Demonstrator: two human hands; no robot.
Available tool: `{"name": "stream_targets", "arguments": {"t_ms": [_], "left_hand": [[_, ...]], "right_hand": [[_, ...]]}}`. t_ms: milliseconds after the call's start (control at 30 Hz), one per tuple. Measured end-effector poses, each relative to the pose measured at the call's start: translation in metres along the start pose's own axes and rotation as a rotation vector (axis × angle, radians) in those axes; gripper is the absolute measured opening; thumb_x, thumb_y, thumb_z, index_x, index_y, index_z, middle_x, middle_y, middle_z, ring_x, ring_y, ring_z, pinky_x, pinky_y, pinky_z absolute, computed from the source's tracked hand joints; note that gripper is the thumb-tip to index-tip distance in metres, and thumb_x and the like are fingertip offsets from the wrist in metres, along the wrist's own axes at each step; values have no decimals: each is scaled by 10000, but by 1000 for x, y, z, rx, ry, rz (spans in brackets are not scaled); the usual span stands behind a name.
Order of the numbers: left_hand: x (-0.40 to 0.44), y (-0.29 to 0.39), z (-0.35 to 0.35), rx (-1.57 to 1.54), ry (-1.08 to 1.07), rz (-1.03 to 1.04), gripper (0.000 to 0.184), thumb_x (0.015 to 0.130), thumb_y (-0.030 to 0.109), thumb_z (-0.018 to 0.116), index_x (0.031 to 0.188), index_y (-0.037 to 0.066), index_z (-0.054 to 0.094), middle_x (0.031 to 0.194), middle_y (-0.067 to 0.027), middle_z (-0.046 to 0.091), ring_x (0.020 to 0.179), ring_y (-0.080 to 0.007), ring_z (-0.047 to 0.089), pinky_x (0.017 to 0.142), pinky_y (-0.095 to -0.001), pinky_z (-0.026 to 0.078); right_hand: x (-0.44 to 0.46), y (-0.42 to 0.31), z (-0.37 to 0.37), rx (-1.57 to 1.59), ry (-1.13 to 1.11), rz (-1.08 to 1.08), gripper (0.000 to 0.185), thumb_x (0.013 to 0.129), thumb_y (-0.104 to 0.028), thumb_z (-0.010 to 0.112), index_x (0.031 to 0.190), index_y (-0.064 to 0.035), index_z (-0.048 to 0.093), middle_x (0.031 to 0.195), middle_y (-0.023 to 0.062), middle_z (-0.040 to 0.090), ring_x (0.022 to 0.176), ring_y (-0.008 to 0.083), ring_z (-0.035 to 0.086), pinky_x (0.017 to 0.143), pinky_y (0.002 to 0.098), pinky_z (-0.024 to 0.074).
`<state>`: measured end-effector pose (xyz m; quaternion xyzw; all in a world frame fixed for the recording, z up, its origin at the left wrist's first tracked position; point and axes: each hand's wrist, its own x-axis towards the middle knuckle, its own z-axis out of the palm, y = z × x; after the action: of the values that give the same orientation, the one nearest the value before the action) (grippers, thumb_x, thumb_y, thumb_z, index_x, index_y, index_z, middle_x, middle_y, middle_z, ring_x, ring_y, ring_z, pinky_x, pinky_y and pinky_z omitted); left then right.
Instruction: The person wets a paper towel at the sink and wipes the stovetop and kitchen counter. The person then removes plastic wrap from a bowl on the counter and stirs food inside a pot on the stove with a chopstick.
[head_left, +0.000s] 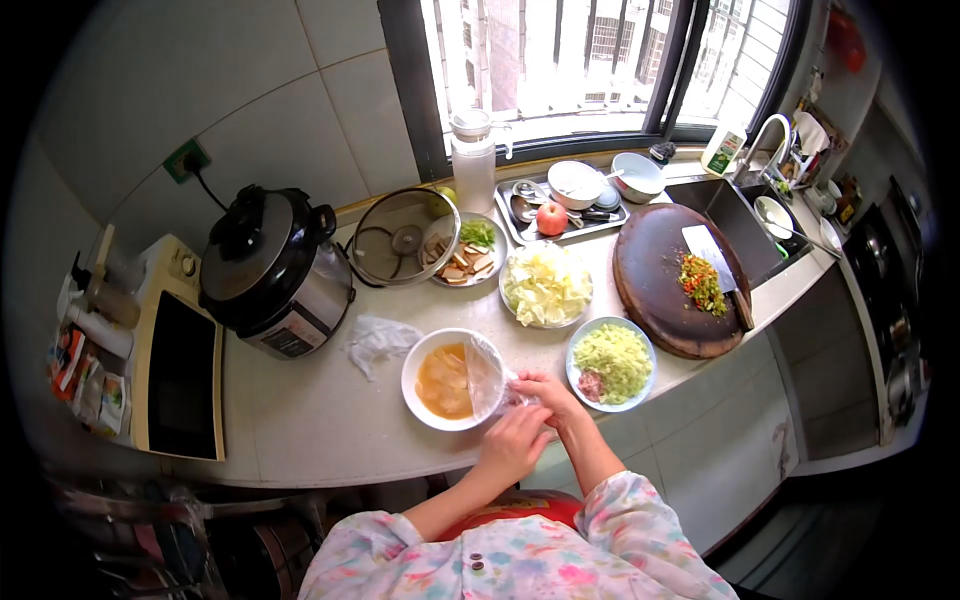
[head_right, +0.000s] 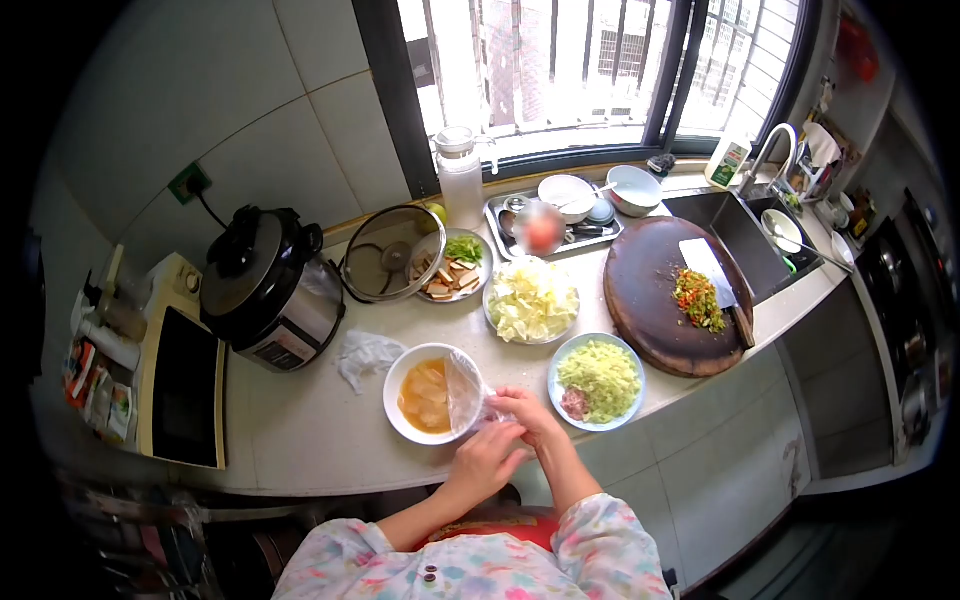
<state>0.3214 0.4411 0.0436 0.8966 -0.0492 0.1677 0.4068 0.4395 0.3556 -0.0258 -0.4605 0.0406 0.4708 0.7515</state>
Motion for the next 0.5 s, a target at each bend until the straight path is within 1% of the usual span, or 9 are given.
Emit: {"name": "stream_targets", "arguments": {"t_ms": [67,100,133,167,233,267,333,367,500], "left_hand": [[-15,-10,-8,60,124,80,221,759,101,633,960,43,561,959,-119,586,863,-263,591,745,-379,479],[-33,-21,-6,-41,176,-67,199,776,108,636,951,45,567,972,-111,592,855,-232,601,730,-357,487],[-55,-33,-3,-141,228,-215,177,792,116,638,942,48,573,984,-103,597,847,-200,612,715,-334,495],[-66,-36,-12,-337,80,-690,225,851,148,577,1038,32,530,1045,-131,584,879,-212,619,705,-319,520],[-64,-49,-17,-1040,355,-1184,293,864,153,536,1091,-14,456,1040,-183,574,836,-274,636,648,-342,547],[-61,-57,-20,-1175,396,-1144,317,860,132,517,1122,-21,427,1054,-197,561,842,-292,632,652,-359,553],[-54,-79,-21,-1442,475,-1039,374,851,91,480,1186,-35,371,1080,-224,535,854,-328,624,660,-395,564],[-51,-85,-19,-1423,503,-1030,388,842,72,469,1199,-36,364,1102,-220,524,870,-329,619,674,-404,564],[-38,-97,-16,-1405,560,-999,447,804,3,411,1242,-39,340,1150,-211,498,939,-341,593,736,-445,559]], "right_hand": [[8,2,-4,-71,63,-53,80,819,-86,594,890,-52,580,811,43,620,674,122,588,606,240,483],[12,2,-5,-107,95,-79,54,825,-91,586,869,-61,581,804,39,620,655,119,582,587,229,473],[3,-9,5,-57,143,-106,39,816,-92,566,839,-60,571,790,43,619,663,116,574,599,230,459],[2,-13,7,-60,149,-157,40,814,-96,559,832,-62,568,787,46,619,664,117,570,605,234,456],[3,-15,10,-71,157,-246,44,809,-104,545,819,-65,563,781,52,620,666,118,564,616,241,450],[6,-14,11,-79,179,-250,41,794,-72,498,798,-55,535,863,96,641,702,143,568,681,276,471],[12,-14,17,-77,254,-373,60,801,-77,483,798,-42,531,823,76,629,685,134,559,658,264,459],[14,-15,19,-76,294,-436,70,805,-80,475,798,-35,529,804,66,623,677,129,555,647,257,453],[11,-29,19,38,380,-653,68,798,-57,430,801,-35,494,814,89,621,693,137,554,667,272,459]]}}
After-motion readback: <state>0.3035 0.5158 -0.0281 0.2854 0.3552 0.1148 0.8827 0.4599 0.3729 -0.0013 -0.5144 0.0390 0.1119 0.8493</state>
